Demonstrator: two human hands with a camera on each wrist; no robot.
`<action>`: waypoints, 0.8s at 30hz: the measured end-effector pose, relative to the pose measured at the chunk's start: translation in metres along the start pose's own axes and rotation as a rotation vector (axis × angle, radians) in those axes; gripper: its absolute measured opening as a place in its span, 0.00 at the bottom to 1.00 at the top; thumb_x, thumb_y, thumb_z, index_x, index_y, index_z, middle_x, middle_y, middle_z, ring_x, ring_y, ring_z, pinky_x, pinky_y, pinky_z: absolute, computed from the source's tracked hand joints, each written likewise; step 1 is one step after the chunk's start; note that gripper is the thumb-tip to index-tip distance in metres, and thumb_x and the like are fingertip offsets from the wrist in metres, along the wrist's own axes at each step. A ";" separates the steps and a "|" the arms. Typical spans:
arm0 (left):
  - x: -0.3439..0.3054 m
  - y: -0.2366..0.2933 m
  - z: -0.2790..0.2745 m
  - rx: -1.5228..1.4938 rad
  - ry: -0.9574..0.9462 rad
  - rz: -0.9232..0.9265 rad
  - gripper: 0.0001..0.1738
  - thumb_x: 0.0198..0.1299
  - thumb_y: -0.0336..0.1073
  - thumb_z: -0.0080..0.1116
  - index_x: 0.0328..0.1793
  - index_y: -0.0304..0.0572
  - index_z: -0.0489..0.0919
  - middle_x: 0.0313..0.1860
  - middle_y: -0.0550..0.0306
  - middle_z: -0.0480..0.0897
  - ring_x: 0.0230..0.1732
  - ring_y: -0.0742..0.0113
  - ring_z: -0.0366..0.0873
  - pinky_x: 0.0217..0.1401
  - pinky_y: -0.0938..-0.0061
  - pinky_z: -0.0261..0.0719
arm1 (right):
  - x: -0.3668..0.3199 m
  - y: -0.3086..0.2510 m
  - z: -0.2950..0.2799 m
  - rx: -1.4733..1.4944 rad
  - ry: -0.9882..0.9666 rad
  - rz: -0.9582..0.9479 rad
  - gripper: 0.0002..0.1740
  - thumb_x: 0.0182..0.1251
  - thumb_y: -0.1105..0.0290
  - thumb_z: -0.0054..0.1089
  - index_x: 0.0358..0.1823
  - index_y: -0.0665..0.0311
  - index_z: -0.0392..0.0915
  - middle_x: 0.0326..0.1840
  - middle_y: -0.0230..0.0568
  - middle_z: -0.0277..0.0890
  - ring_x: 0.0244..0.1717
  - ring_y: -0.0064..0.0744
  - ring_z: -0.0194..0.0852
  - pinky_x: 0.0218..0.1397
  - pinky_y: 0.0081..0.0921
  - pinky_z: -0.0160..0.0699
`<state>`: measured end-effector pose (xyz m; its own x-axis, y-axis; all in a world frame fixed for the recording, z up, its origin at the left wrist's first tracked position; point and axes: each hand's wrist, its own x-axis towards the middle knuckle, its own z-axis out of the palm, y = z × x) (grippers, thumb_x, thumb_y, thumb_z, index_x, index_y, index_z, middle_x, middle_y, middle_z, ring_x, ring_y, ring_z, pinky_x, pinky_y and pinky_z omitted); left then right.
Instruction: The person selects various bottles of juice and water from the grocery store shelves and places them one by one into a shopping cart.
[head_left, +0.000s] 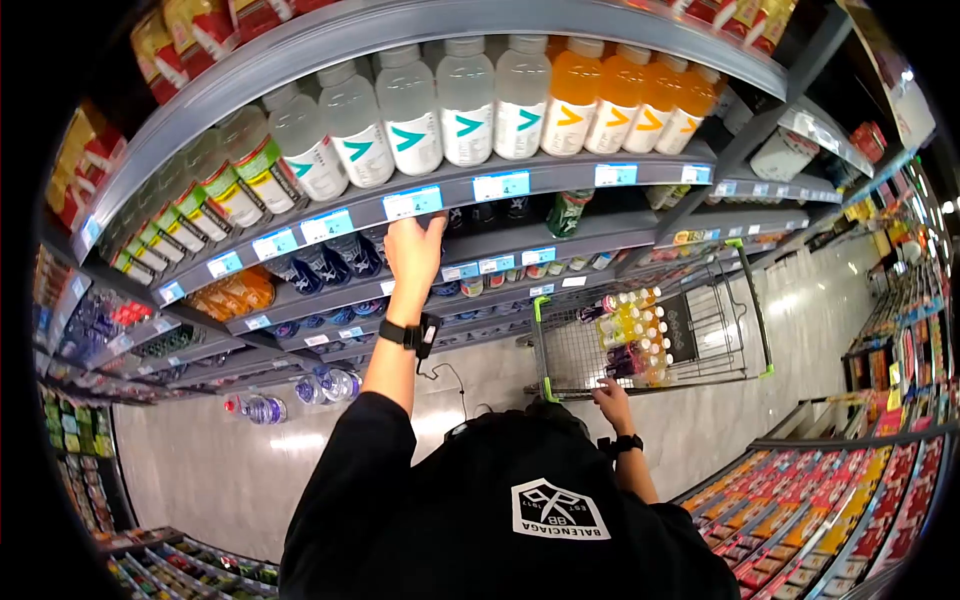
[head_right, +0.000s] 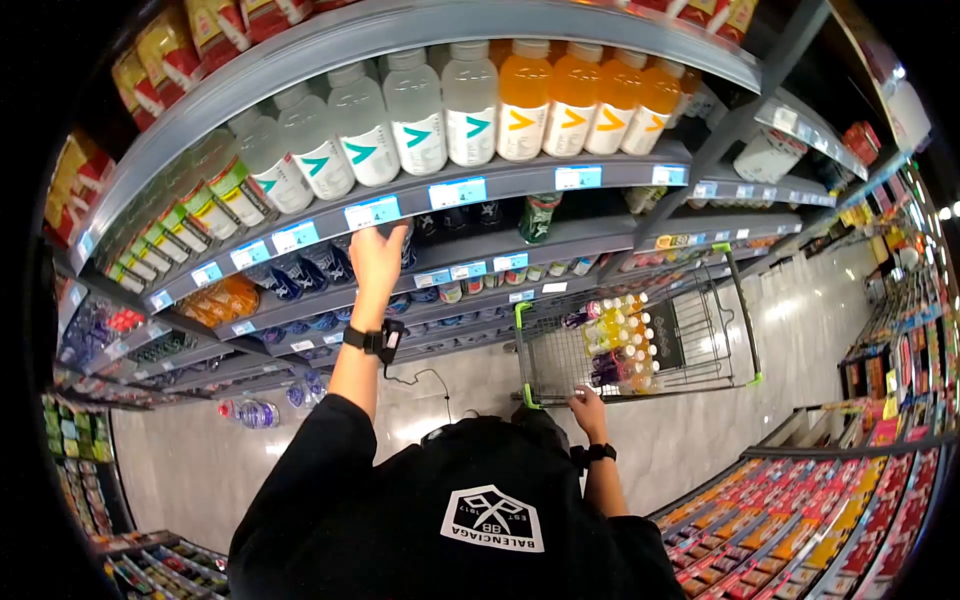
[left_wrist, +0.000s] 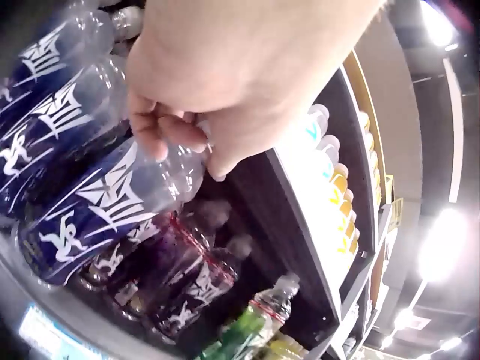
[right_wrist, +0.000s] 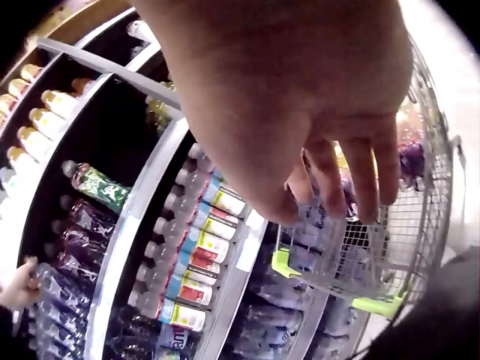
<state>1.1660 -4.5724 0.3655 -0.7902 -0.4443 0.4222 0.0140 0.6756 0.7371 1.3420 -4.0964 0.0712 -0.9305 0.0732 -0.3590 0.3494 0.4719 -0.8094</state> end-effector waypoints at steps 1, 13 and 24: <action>-0.009 0.009 -0.002 -0.044 0.035 0.090 0.23 0.60 0.48 0.72 0.54 0.40 0.84 0.47 0.39 0.86 0.46 0.36 0.84 0.48 0.51 0.80 | 0.002 -0.009 0.000 -0.026 0.006 -0.063 0.26 0.66 0.63 0.68 0.62 0.69 0.77 0.44 0.46 0.87 0.40 0.32 0.86 0.42 0.29 0.82; -0.125 0.088 0.012 -0.358 -0.512 0.295 0.25 0.55 0.39 0.79 0.55 0.37 0.82 0.52 0.52 0.84 0.30 0.69 0.80 0.31 0.75 0.79 | -0.032 -0.281 -0.007 -0.142 0.003 -0.781 0.45 0.54 0.58 0.77 0.73 0.63 0.69 0.71 0.53 0.71 0.69 0.54 0.70 0.72 0.43 0.67; -0.202 0.042 0.149 0.228 -1.437 0.391 0.36 0.65 0.47 0.65 0.76 0.41 0.68 0.68 0.40 0.76 0.66 0.36 0.74 0.66 0.51 0.75 | 0.055 -0.077 0.006 -0.184 0.153 -0.113 0.40 0.38 0.54 0.84 0.56 0.59 0.78 0.47 0.51 0.81 0.50 0.57 0.77 0.55 0.47 0.76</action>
<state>1.2348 -4.3671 0.2325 -0.6718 0.6273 -0.3940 0.3738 0.7462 0.5509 1.2641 -4.1343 0.1111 -0.9731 0.1367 -0.1853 0.2296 0.6357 -0.7370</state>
